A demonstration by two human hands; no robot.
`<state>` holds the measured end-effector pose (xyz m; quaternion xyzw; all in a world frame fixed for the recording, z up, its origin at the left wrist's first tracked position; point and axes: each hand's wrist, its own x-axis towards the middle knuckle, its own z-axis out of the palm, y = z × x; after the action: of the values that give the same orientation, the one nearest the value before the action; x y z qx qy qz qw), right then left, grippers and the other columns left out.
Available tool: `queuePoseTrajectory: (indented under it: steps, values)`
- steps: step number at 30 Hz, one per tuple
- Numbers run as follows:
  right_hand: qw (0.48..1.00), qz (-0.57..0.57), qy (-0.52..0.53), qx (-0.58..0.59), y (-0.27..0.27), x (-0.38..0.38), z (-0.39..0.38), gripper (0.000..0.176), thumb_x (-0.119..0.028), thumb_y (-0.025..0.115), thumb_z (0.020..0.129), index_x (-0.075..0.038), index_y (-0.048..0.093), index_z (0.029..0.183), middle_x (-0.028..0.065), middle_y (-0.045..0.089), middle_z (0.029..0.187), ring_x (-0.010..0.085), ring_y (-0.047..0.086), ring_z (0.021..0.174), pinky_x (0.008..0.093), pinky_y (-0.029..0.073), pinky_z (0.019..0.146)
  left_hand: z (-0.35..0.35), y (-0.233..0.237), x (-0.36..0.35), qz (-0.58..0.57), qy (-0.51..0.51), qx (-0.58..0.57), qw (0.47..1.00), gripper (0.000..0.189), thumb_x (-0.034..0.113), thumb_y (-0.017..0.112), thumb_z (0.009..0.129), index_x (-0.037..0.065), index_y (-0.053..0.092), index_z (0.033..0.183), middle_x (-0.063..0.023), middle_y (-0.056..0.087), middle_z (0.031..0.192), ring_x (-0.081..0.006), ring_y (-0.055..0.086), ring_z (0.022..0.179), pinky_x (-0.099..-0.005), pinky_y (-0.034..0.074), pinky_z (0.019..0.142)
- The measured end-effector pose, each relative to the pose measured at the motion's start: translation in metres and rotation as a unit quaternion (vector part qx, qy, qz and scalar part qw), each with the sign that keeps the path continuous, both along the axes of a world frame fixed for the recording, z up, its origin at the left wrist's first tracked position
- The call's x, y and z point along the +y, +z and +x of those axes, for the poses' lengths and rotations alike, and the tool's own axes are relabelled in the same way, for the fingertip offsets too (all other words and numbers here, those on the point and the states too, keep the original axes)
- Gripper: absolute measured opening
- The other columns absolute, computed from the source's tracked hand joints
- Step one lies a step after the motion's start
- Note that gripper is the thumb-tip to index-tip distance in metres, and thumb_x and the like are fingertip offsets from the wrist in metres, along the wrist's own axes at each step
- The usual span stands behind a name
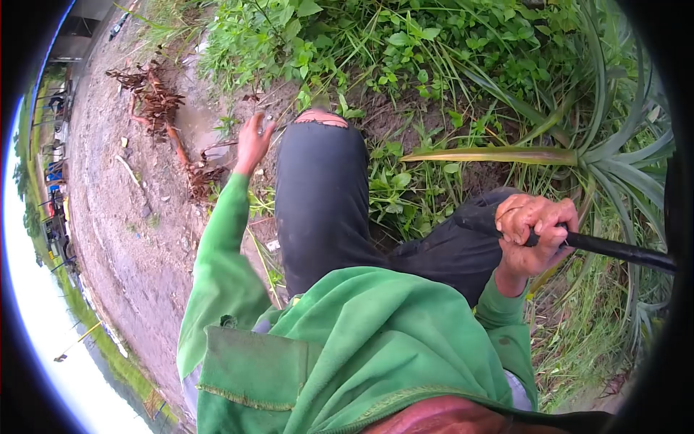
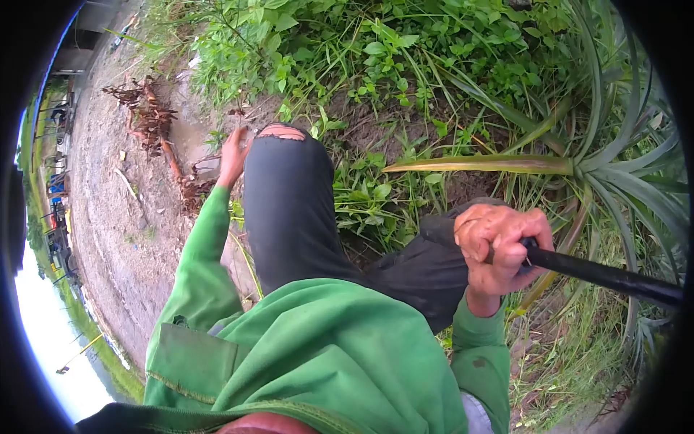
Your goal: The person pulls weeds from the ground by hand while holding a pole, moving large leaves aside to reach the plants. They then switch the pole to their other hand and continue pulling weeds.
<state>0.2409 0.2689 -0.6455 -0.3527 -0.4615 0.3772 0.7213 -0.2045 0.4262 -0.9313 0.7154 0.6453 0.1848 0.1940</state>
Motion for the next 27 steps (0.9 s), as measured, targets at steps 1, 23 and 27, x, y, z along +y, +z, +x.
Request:
queuePoseTrajectory:
  steps: [1,23,27]
  values:
    - [1.000,0.004,-0.005,-0.012,0.000,0.002,-0.003,0.034,-0.034,0.059,0.089,-0.008,0.039,0.079,0.0023,0.041,0.047,0.0107,0.038,0.036,0.0281,0.037,0.036,0.006,-0.032,0.029,-0.002,0.006,0.005,1.000,0.053,0.036,0.062,0.083,0.002,0.049,0.120,-0.0223,0.055,0.116,-0.0372,0.052,0.109,-0.0428,0.042,0.092]
    - [0.998,-0.043,0.030,-0.037,-0.014,0.061,-0.044,0.041,-0.043,0.060,0.086,-0.008,0.040,0.078,0.0024,0.044,0.051,0.0108,0.040,0.036,0.0291,0.040,0.038,0.064,-0.194,0.209,-0.005,-0.007,-0.234,0.972,0.082,0.025,0.074,0.068,-0.003,0.033,0.133,-0.0207,0.060,0.111,-0.0338,0.058,0.103,-0.0390,0.044,0.089]
    - [0.997,-0.071,0.033,-0.025,-0.014,0.057,-0.051,0.041,-0.044,0.061,0.085,-0.008,0.040,0.080,0.0025,0.043,0.049,0.0116,0.040,0.036,0.0286,0.039,0.038,0.070,-0.149,0.193,0.012,0.015,-0.238,0.971,0.086,0.028,0.074,0.068,-0.003,0.030,0.134,-0.0218,0.060,0.111,-0.0351,0.057,0.104,-0.0389,0.044,0.091]
